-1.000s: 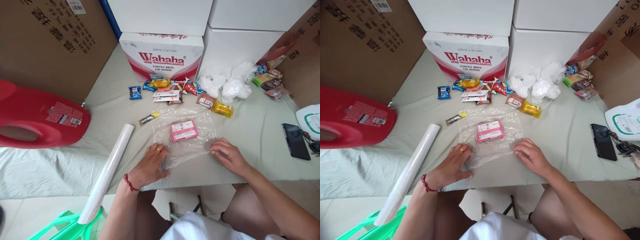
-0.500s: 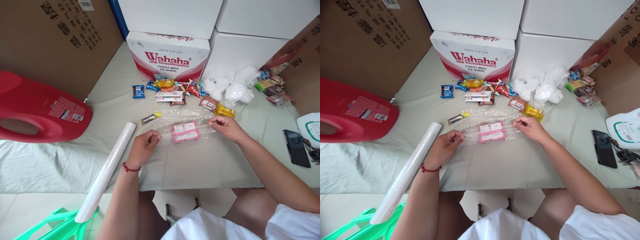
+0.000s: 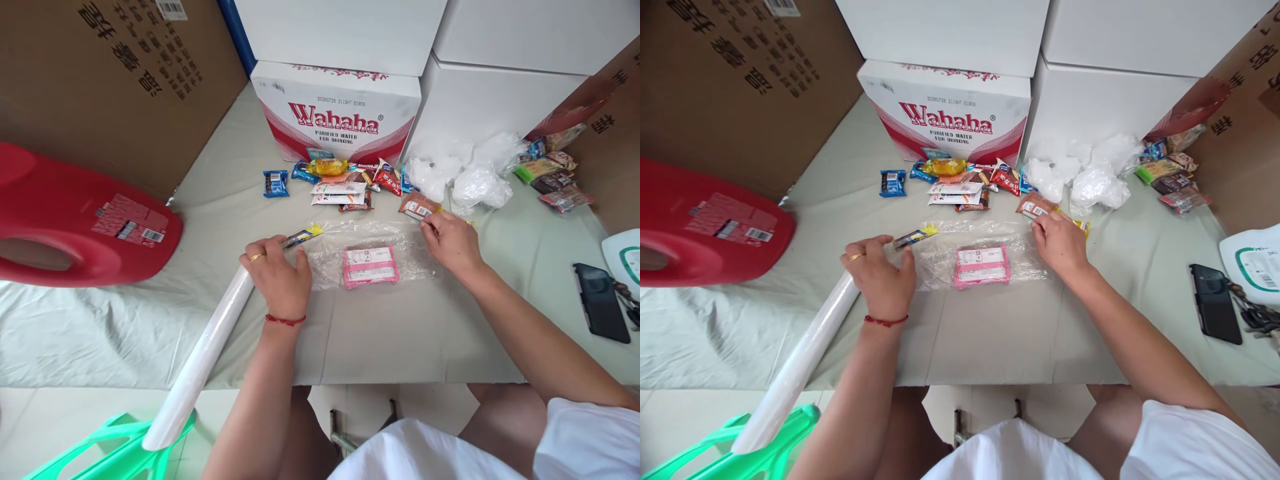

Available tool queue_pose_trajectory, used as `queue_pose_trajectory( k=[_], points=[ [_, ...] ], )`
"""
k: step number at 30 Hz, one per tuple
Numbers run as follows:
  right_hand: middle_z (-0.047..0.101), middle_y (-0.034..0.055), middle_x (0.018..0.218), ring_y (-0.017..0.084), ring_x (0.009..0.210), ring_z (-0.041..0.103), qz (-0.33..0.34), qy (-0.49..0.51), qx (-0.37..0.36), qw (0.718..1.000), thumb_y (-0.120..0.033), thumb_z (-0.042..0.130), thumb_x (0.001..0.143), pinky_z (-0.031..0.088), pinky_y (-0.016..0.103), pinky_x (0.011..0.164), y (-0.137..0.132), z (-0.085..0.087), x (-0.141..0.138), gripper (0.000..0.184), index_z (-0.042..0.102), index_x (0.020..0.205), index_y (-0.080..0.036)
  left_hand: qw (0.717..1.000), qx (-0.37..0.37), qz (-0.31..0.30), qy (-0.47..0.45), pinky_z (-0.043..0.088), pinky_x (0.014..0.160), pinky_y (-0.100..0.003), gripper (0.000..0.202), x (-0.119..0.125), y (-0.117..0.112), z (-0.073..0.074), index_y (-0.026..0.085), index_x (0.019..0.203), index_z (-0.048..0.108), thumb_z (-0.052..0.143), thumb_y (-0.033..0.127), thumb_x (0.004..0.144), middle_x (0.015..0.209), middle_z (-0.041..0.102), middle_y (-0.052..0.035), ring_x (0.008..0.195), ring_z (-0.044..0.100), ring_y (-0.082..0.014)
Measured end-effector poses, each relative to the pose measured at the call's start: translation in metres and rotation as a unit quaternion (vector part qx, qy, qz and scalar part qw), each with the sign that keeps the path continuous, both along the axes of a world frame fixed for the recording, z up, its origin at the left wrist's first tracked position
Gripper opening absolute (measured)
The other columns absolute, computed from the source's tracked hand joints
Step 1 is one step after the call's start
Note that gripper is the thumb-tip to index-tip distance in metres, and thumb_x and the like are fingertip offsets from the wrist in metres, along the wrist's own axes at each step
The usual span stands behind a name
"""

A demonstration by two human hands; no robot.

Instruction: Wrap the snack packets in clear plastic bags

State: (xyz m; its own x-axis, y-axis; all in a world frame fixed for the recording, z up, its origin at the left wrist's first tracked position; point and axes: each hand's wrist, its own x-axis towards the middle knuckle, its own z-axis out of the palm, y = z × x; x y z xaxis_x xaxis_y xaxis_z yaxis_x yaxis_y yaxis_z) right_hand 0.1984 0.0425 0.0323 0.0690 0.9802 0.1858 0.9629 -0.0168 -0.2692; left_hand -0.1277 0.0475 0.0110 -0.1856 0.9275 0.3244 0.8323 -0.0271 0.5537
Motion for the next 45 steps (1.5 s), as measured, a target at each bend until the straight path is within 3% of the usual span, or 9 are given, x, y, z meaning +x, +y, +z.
queue_pose_trajectory(
  k=[3,8,12,17,26,32,36,42,45],
  points=[
    [0.07,0.0135,0.109,0.032,0.107,0.059,0.086,-0.006,0.01,0.996,-0.03,0.043,0.102,0.047,0.044,0.093,0.024,0.011,-0.016,0.033,0.074,0.106,-0.018,0.994,0.097,-0.041,0.015,0.04,0.108,-0.058,0.022,0.017,-0.025,0.007,0.018,0.113,0.064,0.048,0.024,0.099,0.119,0.061,-0.0168,0.119,0.054,-0.0346],
    [0.068,0.0181,0.125,0.035,0.118,0.056,0.175,-0.049,-0.16,0.97,-0.039,0.058,0.098,0.044,0.042,0.098,0.073,0.004,-0.054,0.043,0.068,0.129,-0.011,0.939,0.051,-0.337,0.046,0.045,0.098,-0.046,0.035,0.058,-0.05,-0.007,0.021,0.119,0.072,0.045,0.012,0.097,0.121,0.075,-0.0105,0.12,0.064,-0.0284],
    [0.07,0.0152,0.116,0.03,0.11,0.059,0.158,-0.034,-0.239,0.957,-0.046,0.073,0.087,0.045,0.033,0.085,0.097,-0.005,-0.067,0.056,0.065,0.132,-0.012,0.932,-0.028,-0.352,0.085,0.045,0.097,-0.046,0.046,0.072,-0.039,-0.018,0.02,0.129,0.07,0.042,0.006,0.096,0.138,0.07,-0.0102,0.129,0.059,-0.0291],
    [0.069,0.0038,0.091,0.015,0.079,0.058,0.22,0.041,-0.288,0.931,-0.03,0.07,0.086,0.039,0.024,0.068,0.108,-0.002,-0.063,0.018,0.073,0.096,-0.014,0.926,-0.068,-0.356,0.106,0.045,0.095,-0.046,0.051,0.07,-0.027,-0.019,0.023,0.133,0.069,0.041,0.003,0.096,0.143,0.068,-0.0081,0.126,0.058,-0.0288],
    [0.067,0.0052,0.093,0.015,0.078,0.056,0.349,0.01,-0.155,0.924,-0.022,0.05,0.102,0.036,0.027,0.068,0.047,0.028,-0.057,0.025,0.073,0.106,-0.015,0.925,-0.064,-0.36,0.108,0.045,0.092,-0.048,0.046,0.069,-0.028,-0.019,0.025,0.13,0.071,0.042,0.007,0.099,0.143,0.068,-0.0069,0.124,0.059,-0.0292],
    [0.063,0.0078,0.094,0.018,0.076,0.056,0.359,0.005,-0.123,0.925,-0.024,0.041,0.106,0.037,0.028,0.064,-0.017,-0.007,-0.054,0.041,0.06,0.142,-0.017,0.927,-0.06,-0.37,0.017,0.047,0.098,-0.049,0.048,0.06,-0.025,-0.02,0.027,0.108,0.078,0.045,-0.003,0.088,0.117,0.079,-0.0023,0.121,0.064,-0.026],
    [0.059,0.0064,0.094,0.018,0.075,0.052,0.369,0.003,-0.112,0.922,-0.014,0.04,0.102,0.037,0.027,0.064,-0.032,-0.02,-0.056,0.054,0.048,0.155,-0.021,0.953,-0.064,-0.29,-0.056,0.048,0.106,-0.048,0.041,0.045,-0.019,-0.02,0.026,0.099,0.076,0.048,0.0,0.085,0.102,0.079,-0.0019,0.121,0.063,-0.0258],
    [0.058,0.0077,0.101,0.02,0.081,0.053,0.372,-0.052,-0.156,0.914,-0.04,0.055,0.102,0.036,0.028,0.063,-0.041,0.004,-0.068,0.051,0.053,0.152,-0.031,0.993,-0.112,-0.019,-0.001,0.046,0.105,-0.063,0.058,0.015,0.003,-0.022,0.016,0.139,0.056,0.066,0.027,0.083,0.144,0.055,-0.0221,0.132,0.051,-0.0429],
    [0.059,0.0101,0.104,0.021,0.083,0.055,0.35,-0.104,-0.161,0.917,-0.037,0.056,0.103,0.035,0.028,0.063,-0.046,0.006,-0.075,0.051,0.052,0.153,-0.03,0.989,-0.142,-0.019,0.025,0.047,0.101,-0.063,0.048,0.005,0.012,-0.028,0.017,0.131,0.061,0.061,0.036,0.087,0.134,0.06,-0.0222,0.123,0.056,-0.0429]
  ],
)
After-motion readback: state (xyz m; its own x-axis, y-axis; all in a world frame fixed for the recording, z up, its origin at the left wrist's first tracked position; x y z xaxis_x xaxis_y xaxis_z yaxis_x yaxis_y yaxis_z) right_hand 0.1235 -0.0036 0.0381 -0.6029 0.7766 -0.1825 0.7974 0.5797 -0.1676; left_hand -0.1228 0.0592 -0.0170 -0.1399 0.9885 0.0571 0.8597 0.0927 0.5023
